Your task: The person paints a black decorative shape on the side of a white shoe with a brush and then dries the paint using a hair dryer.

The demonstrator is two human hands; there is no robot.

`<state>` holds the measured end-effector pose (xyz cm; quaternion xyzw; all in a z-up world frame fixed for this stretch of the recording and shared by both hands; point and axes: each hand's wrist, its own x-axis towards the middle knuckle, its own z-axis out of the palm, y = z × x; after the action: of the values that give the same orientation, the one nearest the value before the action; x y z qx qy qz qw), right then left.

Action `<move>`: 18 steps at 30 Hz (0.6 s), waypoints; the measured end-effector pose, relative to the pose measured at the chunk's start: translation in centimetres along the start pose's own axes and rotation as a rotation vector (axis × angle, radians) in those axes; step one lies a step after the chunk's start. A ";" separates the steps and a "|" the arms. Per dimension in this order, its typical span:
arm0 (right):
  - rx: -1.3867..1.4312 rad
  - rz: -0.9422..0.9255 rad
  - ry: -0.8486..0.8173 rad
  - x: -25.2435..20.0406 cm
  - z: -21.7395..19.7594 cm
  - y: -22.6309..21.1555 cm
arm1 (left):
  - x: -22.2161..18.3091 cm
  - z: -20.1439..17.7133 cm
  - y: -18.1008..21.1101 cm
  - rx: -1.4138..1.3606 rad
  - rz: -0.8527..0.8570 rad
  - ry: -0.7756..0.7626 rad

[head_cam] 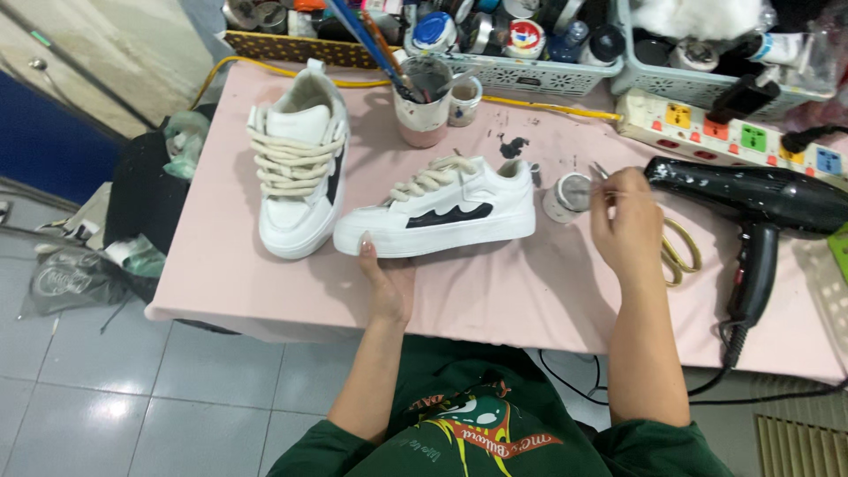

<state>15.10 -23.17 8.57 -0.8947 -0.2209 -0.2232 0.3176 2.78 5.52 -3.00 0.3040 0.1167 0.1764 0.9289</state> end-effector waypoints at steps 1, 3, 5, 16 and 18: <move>-0.019 0.008 -0.012 -0.1 0.1 0.2 | 0.1 -0.2 -0.1 0.002 -0.012 0.014; -0.057 0.023 -0.037 -0.4 0.3 0.9 | 0.2 -0.4 -0.1 0.005 -0.038 0.041; 0.045 0.100 0.055 -0.9 0.8 1.9 | 0.1 -0.4 -0.1 0.028 -0.020 0.014; 0.940 0.208 0.532 -5.0 0.2 0.8 | -0.3 -0.3 0.2 -0.043 -0.011 0.010; 1.023 0.161 0.489 -5.6 1.0 -3.3 | -0.4 -0.2 0.2 -0.059 -0.012 0.000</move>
<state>9.13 -21.59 6.40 -0.5633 -0.1522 -0.2634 0.7682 2.25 5.59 -2.99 0.2757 0.1132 0.1739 0.9386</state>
